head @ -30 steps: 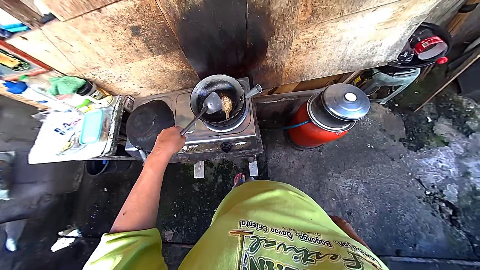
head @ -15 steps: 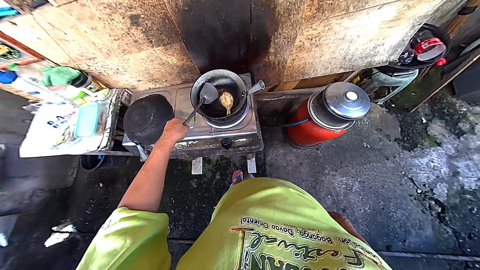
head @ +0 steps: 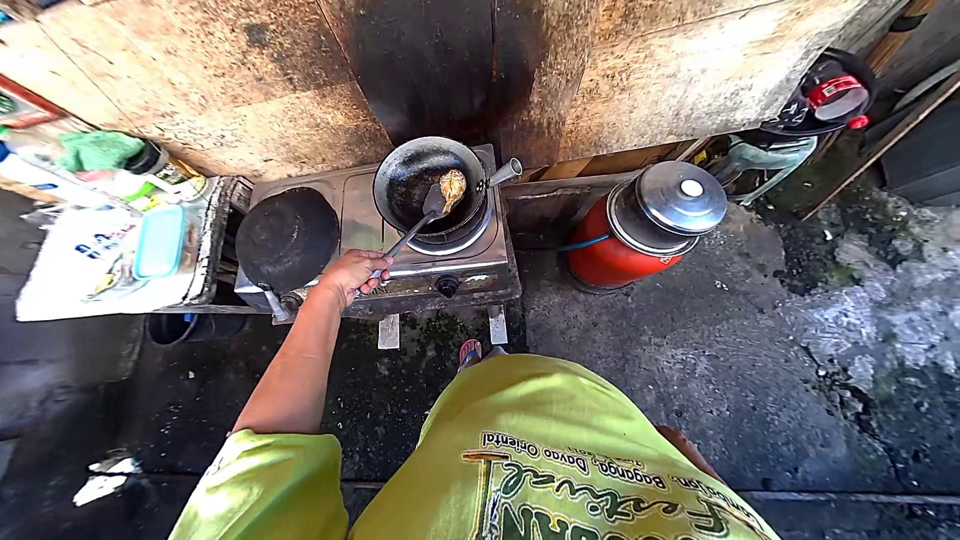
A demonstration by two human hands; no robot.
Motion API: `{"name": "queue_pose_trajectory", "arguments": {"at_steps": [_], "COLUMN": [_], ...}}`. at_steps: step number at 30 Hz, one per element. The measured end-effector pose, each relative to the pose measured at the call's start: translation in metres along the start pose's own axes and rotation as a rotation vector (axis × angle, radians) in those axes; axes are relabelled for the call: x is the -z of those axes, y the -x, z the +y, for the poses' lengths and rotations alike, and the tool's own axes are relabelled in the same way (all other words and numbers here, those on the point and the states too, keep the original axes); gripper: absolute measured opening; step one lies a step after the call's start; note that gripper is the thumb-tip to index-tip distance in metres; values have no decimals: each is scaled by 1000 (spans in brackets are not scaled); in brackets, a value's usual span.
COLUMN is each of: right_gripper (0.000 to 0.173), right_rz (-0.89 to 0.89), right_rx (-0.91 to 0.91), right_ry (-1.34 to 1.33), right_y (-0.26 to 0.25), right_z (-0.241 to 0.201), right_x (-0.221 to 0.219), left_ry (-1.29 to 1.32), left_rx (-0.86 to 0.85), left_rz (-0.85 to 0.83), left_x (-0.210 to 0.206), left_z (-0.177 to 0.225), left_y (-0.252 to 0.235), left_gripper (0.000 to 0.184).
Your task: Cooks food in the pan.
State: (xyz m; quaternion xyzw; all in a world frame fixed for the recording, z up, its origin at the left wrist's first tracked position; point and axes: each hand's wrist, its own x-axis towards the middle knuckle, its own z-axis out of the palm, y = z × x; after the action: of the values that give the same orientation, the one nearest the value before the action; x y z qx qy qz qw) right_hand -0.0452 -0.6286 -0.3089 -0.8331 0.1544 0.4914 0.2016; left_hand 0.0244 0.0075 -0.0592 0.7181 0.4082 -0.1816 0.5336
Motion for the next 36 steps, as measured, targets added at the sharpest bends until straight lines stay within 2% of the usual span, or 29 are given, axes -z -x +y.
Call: {"name": "queue_pose_trajectory", "arguments": {"at_steps": [5, 7, 9, 11, 12, 14, 16, 18, 25, 26, 29, 32, 35, 36], "right_gripper": [48, 51, 55, 50, 48, 46, 46, 45, 45, 47, 51, 53, 50, 50], "right_rz": [65, 38, 244, 12, 26, 118, 2, -1, -13, -21, 41, -10, 62, 6], "right_rx": [66, 162, 441, 169, 117, 174, 78, 31, 28, 49, 147, 97, 186, 159], "right_ry": [-96, -21, 56, -2, -48, -33, 30, 27, 27, 18, -38, -43, -45, -41], "right_y": [-76, -67, -66, -42, -39, -35, -10, -2, 3, -3, -65, -50, -30, -23], "right_z": [71, 67, 74, 36, 28, 24, -5, -16, -8, 0, 58, 43, 33, 26], "right_x": [-34, -28, -37, -13, -13, -15, 4, 9, 0, -3, -31, -25, -24, -19], "left_ry": [126, -55, -346, -528, -599, -707, -774, -822, -849, -874, -959, -993, -993, -982], "left_rx": [-59, -125, -192, -228, -237, -248, -255, -257, -231, -215, -151, -85, -64, -67], "left_rz": [99, 209, 310, 348, 351, 341, 328, 325, 349, 339, 335, 349, 372, 389], "left_x": [5, 9, 14, 12, 8, -2, -12, -18, -30, -32, -33, -27, -17, -16], "left_z": [-13, -12, -12, -8, -6, 1, 6, 9, 20, 21, 19, 19, 24, 25], "left_y": [11, 13, 7, 2, 2, 4, 8, 13, 35, 37, 37, 41, 51, 53], "left_gripper": [25, 27, 29, 34, 35, 36, 36, 38, 37, 36, 33, 32, 32, 32]}}
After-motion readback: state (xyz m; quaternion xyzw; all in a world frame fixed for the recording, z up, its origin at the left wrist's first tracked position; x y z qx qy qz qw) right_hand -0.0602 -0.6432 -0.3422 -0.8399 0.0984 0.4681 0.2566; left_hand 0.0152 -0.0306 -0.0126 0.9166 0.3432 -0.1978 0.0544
